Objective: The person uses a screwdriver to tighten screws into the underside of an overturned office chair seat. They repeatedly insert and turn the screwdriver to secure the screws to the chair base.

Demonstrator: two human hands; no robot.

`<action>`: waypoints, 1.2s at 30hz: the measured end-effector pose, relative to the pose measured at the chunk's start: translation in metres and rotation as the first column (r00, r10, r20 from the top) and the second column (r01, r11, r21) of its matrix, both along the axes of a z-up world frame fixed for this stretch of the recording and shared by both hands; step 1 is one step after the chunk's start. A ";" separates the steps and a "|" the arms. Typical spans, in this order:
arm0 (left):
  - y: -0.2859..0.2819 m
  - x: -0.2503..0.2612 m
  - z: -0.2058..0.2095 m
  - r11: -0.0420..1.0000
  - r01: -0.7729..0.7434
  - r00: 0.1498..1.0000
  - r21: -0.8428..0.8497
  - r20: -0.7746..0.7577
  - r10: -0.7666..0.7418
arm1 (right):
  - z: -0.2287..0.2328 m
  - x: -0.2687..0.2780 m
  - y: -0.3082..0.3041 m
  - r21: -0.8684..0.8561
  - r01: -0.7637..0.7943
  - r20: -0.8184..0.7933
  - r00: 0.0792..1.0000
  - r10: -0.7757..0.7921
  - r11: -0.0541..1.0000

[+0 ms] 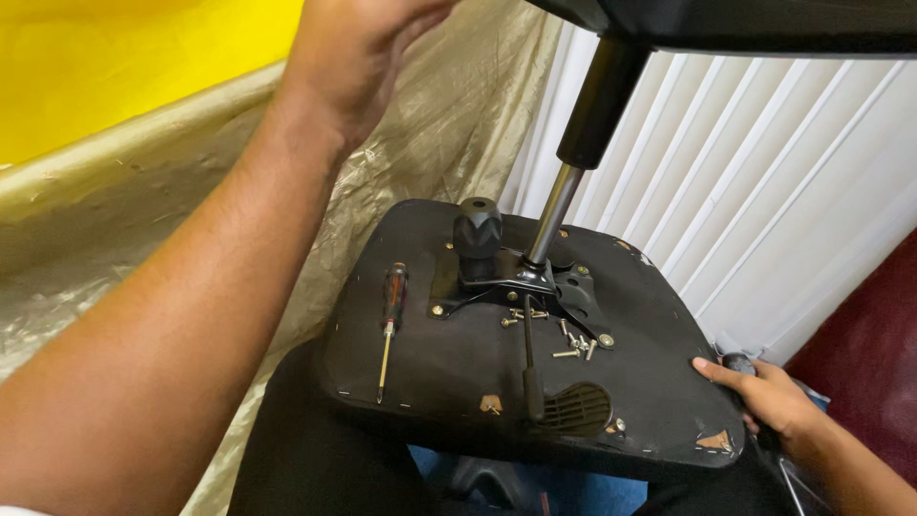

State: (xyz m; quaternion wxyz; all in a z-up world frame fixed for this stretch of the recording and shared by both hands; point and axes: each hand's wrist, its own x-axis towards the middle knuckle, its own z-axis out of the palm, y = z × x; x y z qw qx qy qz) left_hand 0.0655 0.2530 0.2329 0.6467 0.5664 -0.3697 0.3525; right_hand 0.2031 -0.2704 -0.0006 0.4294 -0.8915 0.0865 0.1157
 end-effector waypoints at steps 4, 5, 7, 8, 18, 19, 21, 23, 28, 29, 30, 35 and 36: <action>0.025 -0.008 -0.091 0.721 -0.566 0.533 0.400 -0.490 0.689 | -0.006 -0.002 0.001 0.006 0.076 0.083 0.994 -0.077 0.997; 0.029 -0.011 -0.118 0.703 -0.480 0.377 0.524 -0.601 0.705 | -0.006 -0.001 0.001 0.007 0.080 0.096 0.992 -0.080 0.997; 0.034 -0.014 -0.163 0.685 -0.374 0.175 0.626 -0.677 0.715 | -0.002 0.005 0.001 0.002 0.087 0.080 0.993 -0.087 0.996; 0.033 -0.016 -0.185 0.721 -0.369 0.148 0.586 -0.729 0.668 | -0.002 0.009 0.003 0.000 0.088 0.072 0.994 -0.087 0.996; 0.010 -0.028 -0.236 0.453 -0.361 0.033 0.815 -0.475 0.879 | -0.010 0.034 0.007 -0.424 -0.011 0.164 0.982 0.089 0.905; 0.009 -0.033 -0.233 0.444 -0.349 -0.005 0.825 -0.476 0.880 | -0.013 0.036 0.010 -0.473 0.013 0.176 0.981 0.081 0.881; 0.000 -0.034 -0.228 0.443 -0.317 -0.044 0.839 -0.480 0.876 | -0.010 0.049 0.011 -0.541 0.033 0.181 0.980 0.078 0.841; -0.004 -0.040 -0.226 0.441 -0.318 -0.064 0.839 -0.483 0.873 | -0.014 0.053 0.009 -0.569 0.005 0.140 0.986 0.090 0.822; -0.011 -0.045 -0.217 0.424 -0.320 -0.051 0.847 -0.462 0.885 | 0.004 0.051 0.014 -0.566 -0.051 0.096 0.987 0.127 0.823; -0.011 -0.046 -0.215 0.437 -0.317 -0.060 0.842 -0.478 0.876 | 0.006 0.048 0.017 -0.591 -0.044 0.083 0.990 0.114 0.806; -0.011 -0.047 -0.215 0.450 -0.314 -0.069 0.836 -0.493 0.867 | 0.008 0.043 0.019 -0.561 -0.050 0.099 0.987 0.127 0.826; -0.010 -0.045 -0.209 0.464 -0.229 -0.103 0.856 -0.495 0.863 | 0.008 0.026 0.021 -0.269 0.001 0.049 0.999 0.013 0.963; -0.009 -0.045 -0.208 0.467 -0.199 -0.122 0.861 -0.495 0.860 | 0.010 0.022 0.018 -0.228 -0.029 0.035 0.999 0.038 0.973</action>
